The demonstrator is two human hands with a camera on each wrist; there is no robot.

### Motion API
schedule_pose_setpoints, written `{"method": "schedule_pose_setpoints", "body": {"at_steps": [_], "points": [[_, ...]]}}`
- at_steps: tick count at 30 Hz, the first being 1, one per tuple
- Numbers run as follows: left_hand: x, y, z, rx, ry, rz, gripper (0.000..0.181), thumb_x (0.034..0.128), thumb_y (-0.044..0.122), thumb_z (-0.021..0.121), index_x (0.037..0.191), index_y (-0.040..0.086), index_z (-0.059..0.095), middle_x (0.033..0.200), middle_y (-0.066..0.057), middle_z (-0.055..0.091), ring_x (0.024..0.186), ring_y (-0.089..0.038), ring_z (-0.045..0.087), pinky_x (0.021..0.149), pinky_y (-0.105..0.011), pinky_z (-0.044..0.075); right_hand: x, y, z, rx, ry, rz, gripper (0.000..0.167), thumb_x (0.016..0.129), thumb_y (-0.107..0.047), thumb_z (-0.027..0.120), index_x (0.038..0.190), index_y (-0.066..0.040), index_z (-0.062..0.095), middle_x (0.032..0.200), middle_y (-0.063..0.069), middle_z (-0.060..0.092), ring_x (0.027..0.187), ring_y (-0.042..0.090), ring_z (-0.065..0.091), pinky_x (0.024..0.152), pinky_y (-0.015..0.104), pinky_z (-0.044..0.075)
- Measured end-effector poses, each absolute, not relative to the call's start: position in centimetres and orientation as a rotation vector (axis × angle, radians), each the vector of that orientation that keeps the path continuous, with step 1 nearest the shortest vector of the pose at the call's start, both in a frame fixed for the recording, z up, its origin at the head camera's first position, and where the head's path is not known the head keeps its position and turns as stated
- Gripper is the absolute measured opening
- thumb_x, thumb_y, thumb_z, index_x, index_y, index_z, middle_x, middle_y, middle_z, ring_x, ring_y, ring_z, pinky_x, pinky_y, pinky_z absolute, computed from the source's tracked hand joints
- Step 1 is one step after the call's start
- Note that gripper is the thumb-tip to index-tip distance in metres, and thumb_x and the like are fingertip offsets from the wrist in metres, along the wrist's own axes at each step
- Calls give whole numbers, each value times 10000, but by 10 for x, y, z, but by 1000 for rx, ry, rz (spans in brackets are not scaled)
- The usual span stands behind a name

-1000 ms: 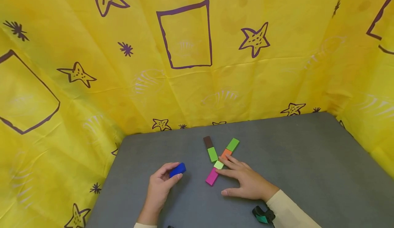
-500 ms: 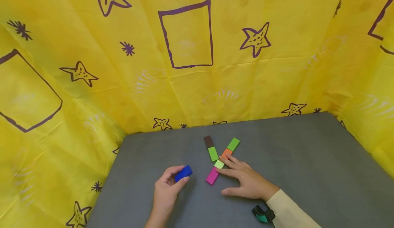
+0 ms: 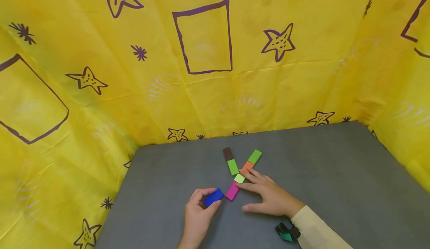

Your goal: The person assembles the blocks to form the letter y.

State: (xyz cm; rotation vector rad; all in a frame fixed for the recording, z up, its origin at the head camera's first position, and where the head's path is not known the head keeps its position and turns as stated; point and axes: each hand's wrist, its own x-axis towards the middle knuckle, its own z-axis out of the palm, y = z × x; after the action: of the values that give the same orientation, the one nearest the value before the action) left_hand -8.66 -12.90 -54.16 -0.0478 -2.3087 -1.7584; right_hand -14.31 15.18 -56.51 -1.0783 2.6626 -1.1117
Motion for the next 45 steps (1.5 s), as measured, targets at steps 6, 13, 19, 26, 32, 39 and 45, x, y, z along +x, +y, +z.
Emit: {"method": "schedule_pose_setpoints", "body": {"at_steps": [6,13,19,26,32,39,45], "points": [[-85,-124,-553,-74,-2503,-1448,373,804,-8,964,1077,194,809,1028,107,689,942,-141,676,795,-287,562,-144,151,-566,-1071,2652,-1106,760,966,-731,687,1601,-324,587,1774,24,286,1639,351,146,1161,770,250],[-85,-123,-556,-120,-2683,-1219,407,807,66,986,1148,161,785,1041,105,675,951,-121,642,844,-355,558,-145,150,-565,-1071,2641,-1105,750,970,-714,696,1601,-323,587,1774,18,287,1641,353,141,1160,775,246],[-87,-136,-550,-288,-2811,-1400,660,845,177,964,1427,123,657,1290,58,654,1146,-200,620,952,-398,527,-145,150,-564,-1081,2647,-1100,749,970,-720,690,1597,-322,592,1772,18,293,1639,351,150,1160,770,256],[-94,-160,-545,-506,-2734,-1778,849,793,-184,629,1592,63,481,1462,-59,615,1287,-310,598,1006,-369,499,-145,150,-563,-1060,2656,-1080,765,961,-747,676,1601,-338,585,1772,8,288,1640,344,148,1163,771,251],[-96,-162,-546,-534,-2734,-1799,820,789,-234,578,1560,38,517,1397,-84,651,1233,-305,635,975,-353,534,-145,150,-564,-1059,2656,-1079,751,963,-716,703,1598,-332,589,1770,6,293,1639,345,152,1161,772,251],[-97,-160,-545,-490,-2815,-1750,775,826,-190,631,1549,77,549,1385,-2,661,1217,-247,635,980,-342,536,-145,150,-564,-1048,2655,-1069,745,963,-719,700,1598,-345,587,1770,0,295,1640,342,152,1166,763,256],[-97,-159,-545,-484,-2817,-1757,770,840,-187,649,1548,101,556,1393,10,659,1224,-247,631,987,-351,535,-144,150,-563,-1050,2650,-1076,756,964,-744,676,1599,-345,586,1772,-1,288,1641,336,147,1167,761,255]]}}
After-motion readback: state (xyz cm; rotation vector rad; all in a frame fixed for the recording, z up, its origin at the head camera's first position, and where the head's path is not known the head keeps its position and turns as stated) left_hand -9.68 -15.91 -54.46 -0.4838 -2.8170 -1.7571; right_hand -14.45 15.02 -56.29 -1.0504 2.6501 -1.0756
